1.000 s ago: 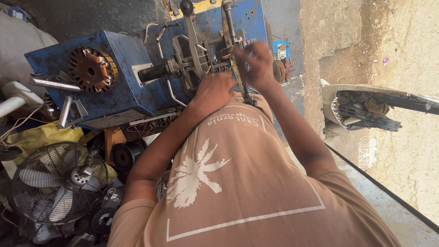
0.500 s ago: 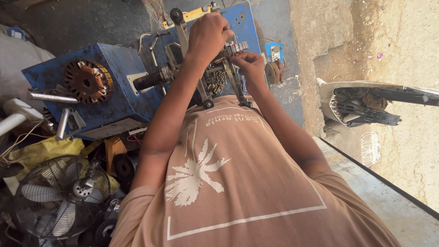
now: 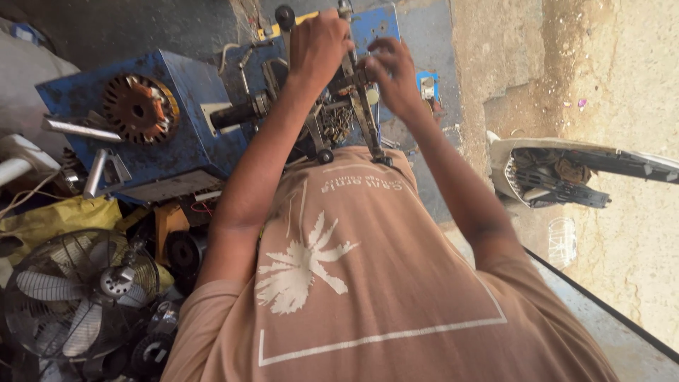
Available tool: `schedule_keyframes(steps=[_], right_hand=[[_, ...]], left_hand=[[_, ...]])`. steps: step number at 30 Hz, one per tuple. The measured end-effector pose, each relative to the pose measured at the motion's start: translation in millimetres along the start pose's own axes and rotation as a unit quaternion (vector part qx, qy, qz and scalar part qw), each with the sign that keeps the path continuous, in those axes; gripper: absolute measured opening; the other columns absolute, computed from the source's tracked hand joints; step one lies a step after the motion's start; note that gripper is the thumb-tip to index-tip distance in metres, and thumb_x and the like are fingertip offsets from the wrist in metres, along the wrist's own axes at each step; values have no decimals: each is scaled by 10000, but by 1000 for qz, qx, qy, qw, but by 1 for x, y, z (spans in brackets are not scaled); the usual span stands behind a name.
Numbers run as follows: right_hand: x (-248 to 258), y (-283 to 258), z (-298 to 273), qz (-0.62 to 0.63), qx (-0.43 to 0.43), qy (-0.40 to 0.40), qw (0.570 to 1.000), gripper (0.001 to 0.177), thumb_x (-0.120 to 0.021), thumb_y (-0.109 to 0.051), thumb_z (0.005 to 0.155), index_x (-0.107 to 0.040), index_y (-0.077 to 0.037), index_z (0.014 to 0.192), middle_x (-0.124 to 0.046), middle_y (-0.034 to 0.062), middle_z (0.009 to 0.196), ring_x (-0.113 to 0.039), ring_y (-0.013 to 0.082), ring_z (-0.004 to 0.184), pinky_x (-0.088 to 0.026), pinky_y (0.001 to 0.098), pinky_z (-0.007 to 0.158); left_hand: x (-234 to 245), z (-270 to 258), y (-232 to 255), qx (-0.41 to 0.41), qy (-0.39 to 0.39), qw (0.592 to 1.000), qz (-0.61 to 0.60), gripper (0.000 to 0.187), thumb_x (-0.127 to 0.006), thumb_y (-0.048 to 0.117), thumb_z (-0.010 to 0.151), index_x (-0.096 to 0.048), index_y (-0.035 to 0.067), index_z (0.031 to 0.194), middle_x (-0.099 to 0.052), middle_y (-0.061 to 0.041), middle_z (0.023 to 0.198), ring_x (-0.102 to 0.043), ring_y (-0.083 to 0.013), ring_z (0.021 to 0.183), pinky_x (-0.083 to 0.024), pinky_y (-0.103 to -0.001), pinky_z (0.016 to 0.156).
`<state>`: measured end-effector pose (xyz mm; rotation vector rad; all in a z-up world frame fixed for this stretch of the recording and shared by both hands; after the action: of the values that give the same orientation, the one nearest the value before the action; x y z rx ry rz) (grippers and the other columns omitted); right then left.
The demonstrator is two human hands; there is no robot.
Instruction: The person operates a blue motor winding machine, manually guiding copper wire into the slots of a stator core. They repeatedly adjust the wire tension and position the stator to ensure the wire is wound correctly into the slots.
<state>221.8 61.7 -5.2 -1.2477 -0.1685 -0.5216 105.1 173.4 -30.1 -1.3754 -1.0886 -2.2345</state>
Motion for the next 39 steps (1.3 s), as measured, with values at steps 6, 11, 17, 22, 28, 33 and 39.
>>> schedule_keyframes(steps=[6,11,17,22,28,33,39], right_hand=[[-36,92,-7,223,-262,-82,935,353,-603,-240,1040,-715,59,890,-624,34,1075,-653,106,774,-537,266,670],[-27,98,-5,110,-218,-55,968,230,-726,-186,984,-745,40,944,-657,51,1009,-680,155,823,-552,309,736],[-11,-30,-54,-251,163,64,952,118,-778,-58,935,-743,-70,1047,-586,71,960,-569,297,879,-438,436,786],[-6,-11,-78,-110,-29,57,992,179,-815,-81,841,-764,-84,1013,-576,76,947,-558,254,874,-451,370,758],[-28,82,-95,188,-303,135,925,162,-837,-153,866,-773,-17,926,-669,4,869,-550,74,751,-433,247,699],[-14,59,-81,63,-242,179,952,176,-831,-144,881,-749,11,899,-636,25,855,-571,86,734,-449,237,690],[-5,4,-6,-176,50,17,983,281,-616,-179,1051,-823,-48,913,-617,83,1160,-614,314,955,-480,376,846]], left_hand=[[41,-48,42,24,-29,994,-100,225,-843,297,808,-764,96,871,-686,-101,826,-717,-315,764,-552,-444,646],[33,-96,76,-4,-140,977,-158,236,-793,234,852,-732,39,971,-681,-136,904,-706,-365,816,-560,-475,703],[24,-110,74,-35,-162,980,-110,151,-766,198,847,-727,58,805,-658,-125,803,-712,-346,758,-569,-479,692],[49,-86,80,-65,-72,993,-70,151,-745,149,876,-704,62,759,-646,-116,786,-710,-316,726,-564,-452,650],[13,-5,52,-69,-23,997,18,161,-798,154,829,-719,37,753,-665,-141,820,-731,-305,725,-577,-425,619],[-7,15,0,-12,-25,997,79,211,-840,220,788,-754,28,768,-712,-154,838,-747,-334,751,-592,-415,630],[21,7,7,7,18,999,34,196,-823,207,862,-758,32,804,-709,-152,847,-738,-332,750,-579,-433,643]])
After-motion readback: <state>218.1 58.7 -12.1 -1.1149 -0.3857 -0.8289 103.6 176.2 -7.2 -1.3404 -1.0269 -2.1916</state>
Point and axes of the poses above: each hand's wrist, its own z-axis towards the middle knuckle, its own x-axis out of the back of the hand, y = z × x, the point moved 8 cm from there along z, towards the middle knuckle
